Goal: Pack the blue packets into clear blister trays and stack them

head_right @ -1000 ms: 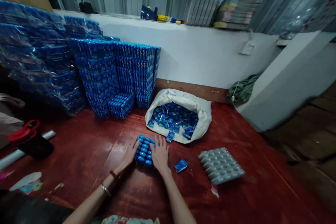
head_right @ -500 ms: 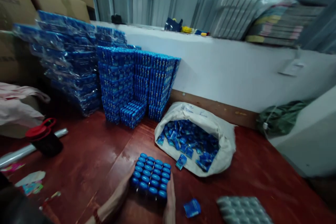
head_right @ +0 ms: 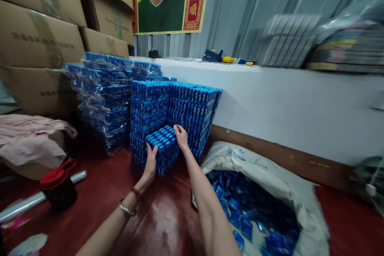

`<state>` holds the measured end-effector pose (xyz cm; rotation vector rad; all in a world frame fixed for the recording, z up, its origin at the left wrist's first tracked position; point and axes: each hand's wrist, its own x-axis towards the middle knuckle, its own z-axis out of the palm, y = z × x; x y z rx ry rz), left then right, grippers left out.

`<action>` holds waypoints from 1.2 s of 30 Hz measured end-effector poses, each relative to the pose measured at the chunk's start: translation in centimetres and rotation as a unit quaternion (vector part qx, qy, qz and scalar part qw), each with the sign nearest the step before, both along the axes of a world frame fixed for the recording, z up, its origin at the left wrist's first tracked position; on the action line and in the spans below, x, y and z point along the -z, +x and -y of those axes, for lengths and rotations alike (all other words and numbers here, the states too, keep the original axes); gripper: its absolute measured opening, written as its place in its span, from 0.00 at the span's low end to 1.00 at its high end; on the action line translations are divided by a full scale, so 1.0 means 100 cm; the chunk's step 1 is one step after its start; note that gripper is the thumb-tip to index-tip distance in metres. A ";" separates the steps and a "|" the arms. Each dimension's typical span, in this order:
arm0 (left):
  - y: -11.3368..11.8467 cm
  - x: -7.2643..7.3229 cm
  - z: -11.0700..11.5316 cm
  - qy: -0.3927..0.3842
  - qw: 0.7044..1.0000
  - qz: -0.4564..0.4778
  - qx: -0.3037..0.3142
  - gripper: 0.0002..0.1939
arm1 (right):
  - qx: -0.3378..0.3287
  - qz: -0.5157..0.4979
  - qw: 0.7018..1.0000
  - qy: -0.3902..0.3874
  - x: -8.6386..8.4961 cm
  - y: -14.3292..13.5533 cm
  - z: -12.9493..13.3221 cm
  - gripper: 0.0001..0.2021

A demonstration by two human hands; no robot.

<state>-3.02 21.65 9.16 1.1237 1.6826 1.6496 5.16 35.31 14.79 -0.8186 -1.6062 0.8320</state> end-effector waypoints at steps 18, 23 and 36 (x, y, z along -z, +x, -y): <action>0.035 0.045 0.048 0.133 0.975 -0.180 -0.008 0.35 | 0.137 0.043 0.989 0.045 0.078 0.075 0.077 0.21; 0.084 0.105 0.101 0.023 0.913 -0.214 0.347 0.21 | 0.262 0.100 0.958 -0.054 0.127 0.233 0.161 0.21; 0.261 0.057 -0.104 0.064 0.912 -0.183 0.363 0.26 | 0.325 0.220 0.919 -0.031 0.130 0.346 0.051 0.21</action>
